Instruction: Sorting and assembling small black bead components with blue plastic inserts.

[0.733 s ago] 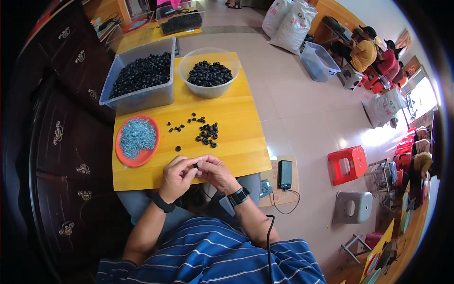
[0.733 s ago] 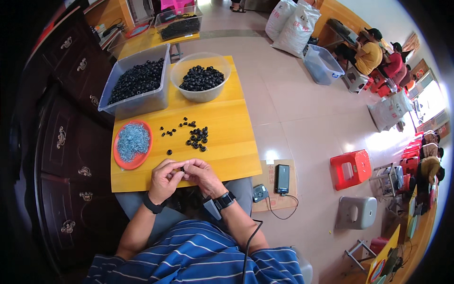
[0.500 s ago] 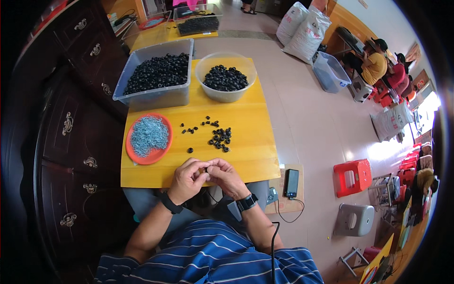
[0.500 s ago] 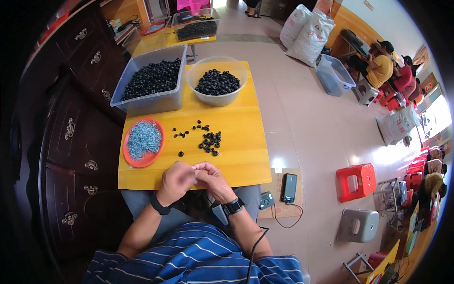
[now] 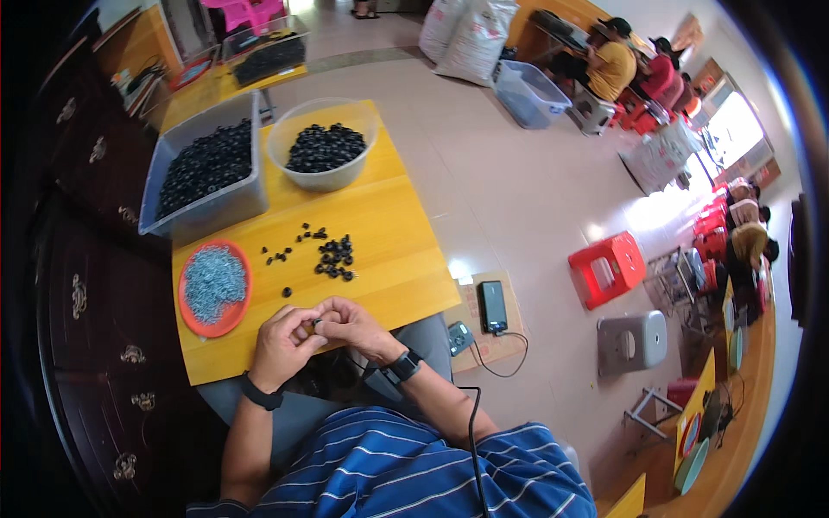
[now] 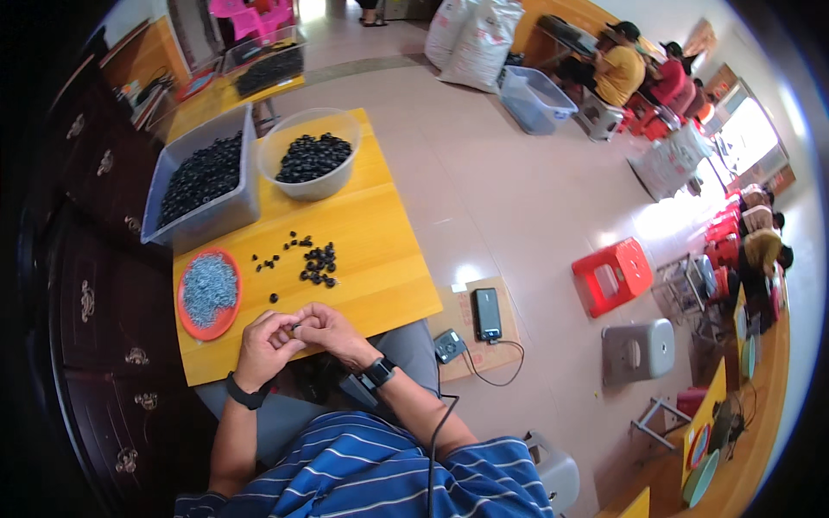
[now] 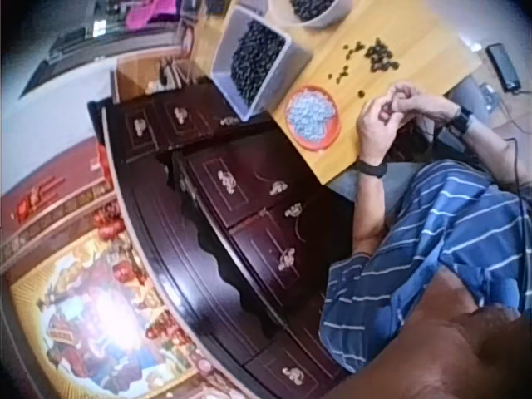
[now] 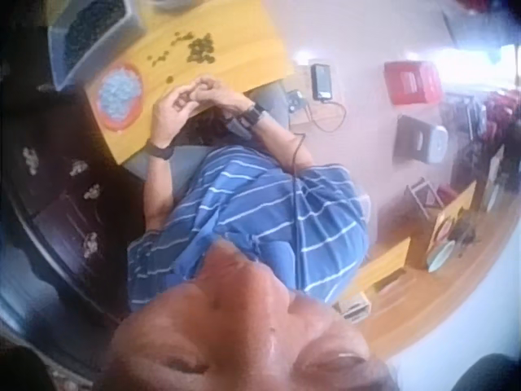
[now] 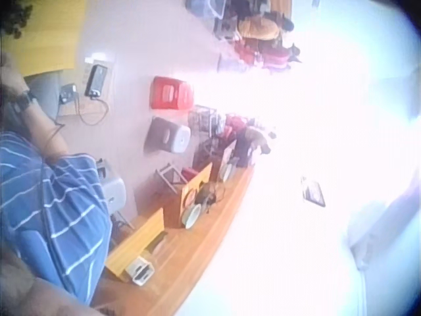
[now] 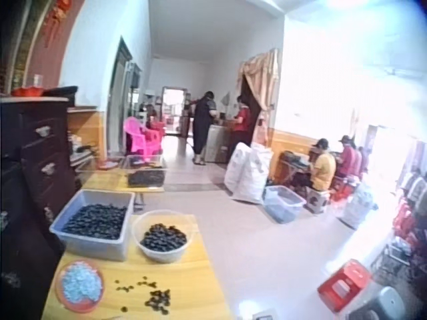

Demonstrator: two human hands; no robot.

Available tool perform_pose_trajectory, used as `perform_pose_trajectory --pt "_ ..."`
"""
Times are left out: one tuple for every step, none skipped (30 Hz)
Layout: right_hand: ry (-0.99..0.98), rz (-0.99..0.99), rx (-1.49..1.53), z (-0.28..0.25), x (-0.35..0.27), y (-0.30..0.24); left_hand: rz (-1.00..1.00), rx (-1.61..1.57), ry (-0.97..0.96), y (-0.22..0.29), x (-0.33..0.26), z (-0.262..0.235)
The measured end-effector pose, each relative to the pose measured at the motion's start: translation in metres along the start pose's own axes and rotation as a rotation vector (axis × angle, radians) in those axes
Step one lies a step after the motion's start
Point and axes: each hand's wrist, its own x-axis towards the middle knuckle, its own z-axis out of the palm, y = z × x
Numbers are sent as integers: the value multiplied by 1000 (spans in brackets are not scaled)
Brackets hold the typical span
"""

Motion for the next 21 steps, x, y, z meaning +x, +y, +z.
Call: perform_pose_trajectory --pt "22 -12 4 -2 0 1 10 -8 -22 0 1 0" --pt "-2 -25 -6 -6 0 3 19 21 -38 1 2 1" --pt "-35 -34 -16 -7 1 5 25 54 -46 3 2 0" --pt "-65 -36 -10 -9 2 6 32 54 -62 4 1 0" --pt "-62 -38 -6 -11 2 7 32 55 -67 5 2 0" --pt "-69 -38 -4 -11 1 5 31 57 -83 6 2 0" --pt "-78 -37 -1 -11 0 5 28 59 -97 7 2 0" --pt "-80 -35 3 -12 0 5 24 61 -98 8 3 0" --pt "-86 -49 -9 -12 0 5 15 65 -100 9 4 0" --pt "-92 -62 -21 -11 0 4 6 69 -102 9 4 0" --pt "-99 -59 -17 -10 -1 3 0 74 -98 9 5 0" --pt "-48 -40 5 -4 -4 -3 8 73 -90 6 4 0" --pt "2 -20 27 0 -6 -5 17 73 -81 5 4 -1" --pt "-6 -16 30 0 -5 -5 11 79 -76 6 4 -2" --pt "4 -22 41 -3 -5 -3 14 87 -82 7 5 -1" --pt "13 -27 52 -4 -5 -2 18 95 -87 9 5 0" --pt "12 -27 54 -5 -4 0 16 97 -88 10 6 0" --pt "22 -19 56 -6 -3 1 31 102 -71 11 7 0" --pt "33 -11 58 -6 -2 1 46 106 -55 12 8 -1" --pt "31 -11 58 -6 -2 1 45 107 -54 13 9 -1" --pt "16 18 44 -6 -2 1 30 104 -63 15 9 -2"
